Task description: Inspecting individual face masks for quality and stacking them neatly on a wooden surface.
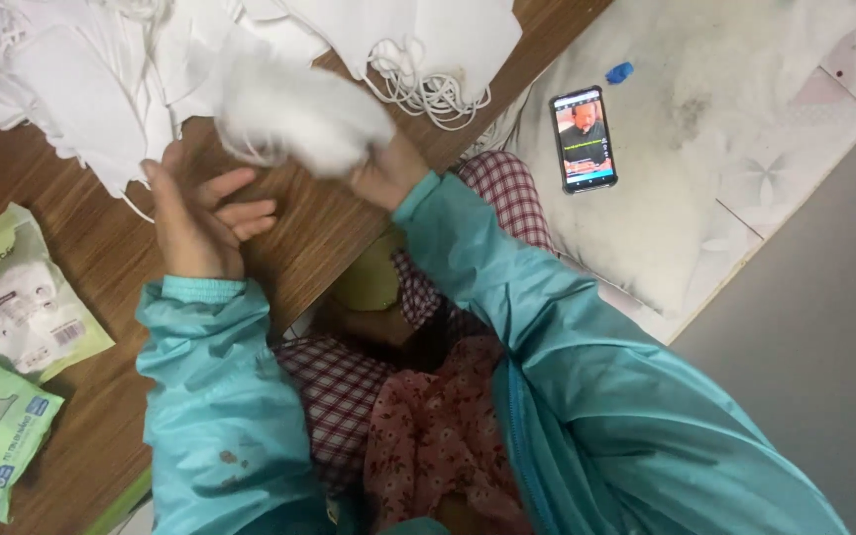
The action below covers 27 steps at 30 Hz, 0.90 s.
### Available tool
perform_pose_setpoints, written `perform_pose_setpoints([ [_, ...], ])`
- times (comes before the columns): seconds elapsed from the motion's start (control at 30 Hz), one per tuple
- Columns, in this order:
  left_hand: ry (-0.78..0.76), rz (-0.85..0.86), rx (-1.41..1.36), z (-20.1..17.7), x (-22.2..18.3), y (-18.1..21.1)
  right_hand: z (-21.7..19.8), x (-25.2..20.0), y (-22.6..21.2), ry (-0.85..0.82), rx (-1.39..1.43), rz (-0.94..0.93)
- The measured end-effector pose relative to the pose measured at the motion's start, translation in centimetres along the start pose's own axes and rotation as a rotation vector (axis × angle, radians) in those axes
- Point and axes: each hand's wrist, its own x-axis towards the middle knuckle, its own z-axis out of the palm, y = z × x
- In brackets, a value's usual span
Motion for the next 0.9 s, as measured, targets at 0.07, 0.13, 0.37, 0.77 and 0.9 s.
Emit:
perform_pose_setpoints([
  [0.07, 0.024, 0.065, 0.038, -1.2, 1.3, -2.2, 0.9, 0.4, -0.6, 0.022, 0.073, 0.067],
  [0.13, 0.041, 0.135, 0.076, -1.7, 2.4, -3.4, 1.8, 1.0, -1.7, 0.044, 0.143, 0.126],
  [0.37, -0.149, -0.092, -0.039, 1.2, -1.8, 1.9, 4.4, -0.9, -2.2, 0.169, -0.357, -0.027],
  [0.77, -0.102, 0.791, 0.466, -1.8, 1.9, -3.1, 3.4, -2.6, -2.9, -0.011, -0.808, -0.437],
  [0.9, -0.134, 0.706, 0.770, -0.2, 0.4, -2.6, -1.4, -1.1, -0.4, -0.124, -1.205, -0.581],
])
